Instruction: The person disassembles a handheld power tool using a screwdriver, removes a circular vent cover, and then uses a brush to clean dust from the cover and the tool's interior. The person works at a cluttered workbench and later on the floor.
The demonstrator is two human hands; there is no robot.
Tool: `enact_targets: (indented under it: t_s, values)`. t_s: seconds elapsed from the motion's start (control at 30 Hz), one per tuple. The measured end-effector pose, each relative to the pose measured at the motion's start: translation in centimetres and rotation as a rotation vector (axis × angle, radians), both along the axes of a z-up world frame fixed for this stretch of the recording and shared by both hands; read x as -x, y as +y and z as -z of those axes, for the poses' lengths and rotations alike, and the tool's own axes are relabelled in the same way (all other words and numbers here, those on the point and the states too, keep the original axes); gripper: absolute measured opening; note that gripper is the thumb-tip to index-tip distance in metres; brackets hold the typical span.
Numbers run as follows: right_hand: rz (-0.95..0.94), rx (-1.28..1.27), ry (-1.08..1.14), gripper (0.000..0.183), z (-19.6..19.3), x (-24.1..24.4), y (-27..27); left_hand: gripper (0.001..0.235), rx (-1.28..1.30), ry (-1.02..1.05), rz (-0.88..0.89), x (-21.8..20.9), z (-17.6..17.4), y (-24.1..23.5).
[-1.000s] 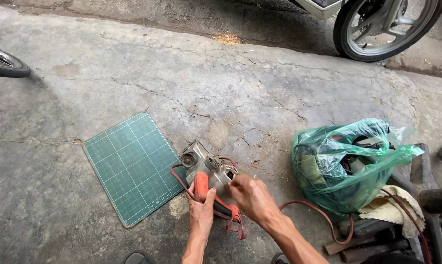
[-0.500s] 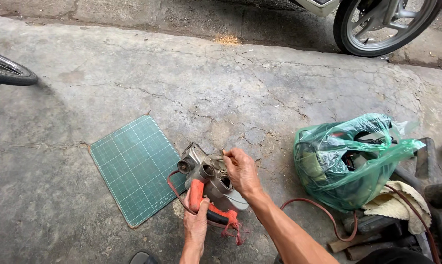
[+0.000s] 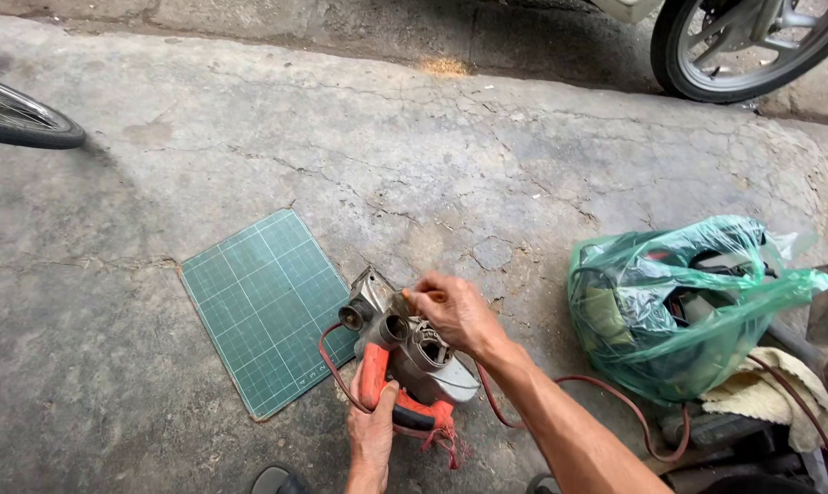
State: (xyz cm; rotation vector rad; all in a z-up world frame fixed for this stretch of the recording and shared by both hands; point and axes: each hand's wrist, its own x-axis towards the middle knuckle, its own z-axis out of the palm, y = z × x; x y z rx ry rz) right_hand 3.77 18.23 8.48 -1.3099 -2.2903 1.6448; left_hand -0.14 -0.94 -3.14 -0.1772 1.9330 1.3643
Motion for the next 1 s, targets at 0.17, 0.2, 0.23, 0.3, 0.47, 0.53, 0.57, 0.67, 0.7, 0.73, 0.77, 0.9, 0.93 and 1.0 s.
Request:
enact_targets:
  t_s: [0.17,0.2,0.23,0.3,0.47,0.53,0.57,0.67,0.7,0.73,0.77,0.9,0.93,1.0]
  values:
    - [-0.229,0.011,-0.071,0.016,1.6,-2.8,4.2,0.069,-0.1,-0.062,-0.077,-0.8,0.1,-0.7]
    - [-0.359,-0.106,-0.12,0.021,1.6,-2.8,5.5,0.067,-0.195,-0.128,-0.165,-0.5,0.3,-0.4]
    - [-0.361,-0.114,-0.115,0.021,1.6,-2.4,6.4,0.067,-0.202,-0.123,-0.167,0.1,-0.3,0.3]
    - [-0.541,-0.256,-0.441,0.005,2.4,-4.0,6.6,0.069,-0.133,-0.07,-0.105,-0.4,-1.2,-0.2]
    - [-0.227,0.124,0.047,0.007,1.3,-4.7,4.6,0.07,-0.146,-0.174,-0.167,-0.6,-1.3,-0.5]
    - [-0.157,0.158,0.058,0.007,2.1,-4.8,5.0,0.068,-0.192,-0.179,-0.174,-0.5,-1.4,-0.2]
    - [-0.161,-0.051,-0.107,0.01,2.7,-5.1,5.4,0.068,-0.164,-0.135,-0.146,-0.5,-1.5,-0.2]
    - [-0.086,-0.218,-0.173,0.018,-0.1,-6.7,3.9,0.068,-0.115,-0.115,-0.109,-0.8,-2.3,0.4]
    - [-0.02,-0.175,-0.069,0.024,-1.8,-6.9,3.2,0.067,-0.091,-0.135,-0.108,-0.6,-2.7,0.8]
    - [-0.016,-0.168,-0.071,0.024,-2.9,-6.9,1.4,0.067,-0.083,-0.136,-0.104,-0.6,-2.3,1.0]
    - [0.031,-0.094,0.002,0.019,-4.0,-7.0,-0.3,0.069,-0.095,-0.055,-0.045,-0.7,-2.0,1.3]
    - [-0.112,-0.354,0.296,0.013,0.4,-6.8,-5.3,0.071,-0.197,0.112,0.003,-0.5,1.0,2.7]
    - [-0.106,-0.356,0.292,0.013,2.0,-7.6,-5.8,0.071,-0.198,0.108,0.008,-0.7,0.6,2.9]
    - [-0.124,-0.371,0.093,0.012,5.3,-8.8,-6.6,0.072,-0.152,0.017,0.005,-0.6,0.0,3.1]
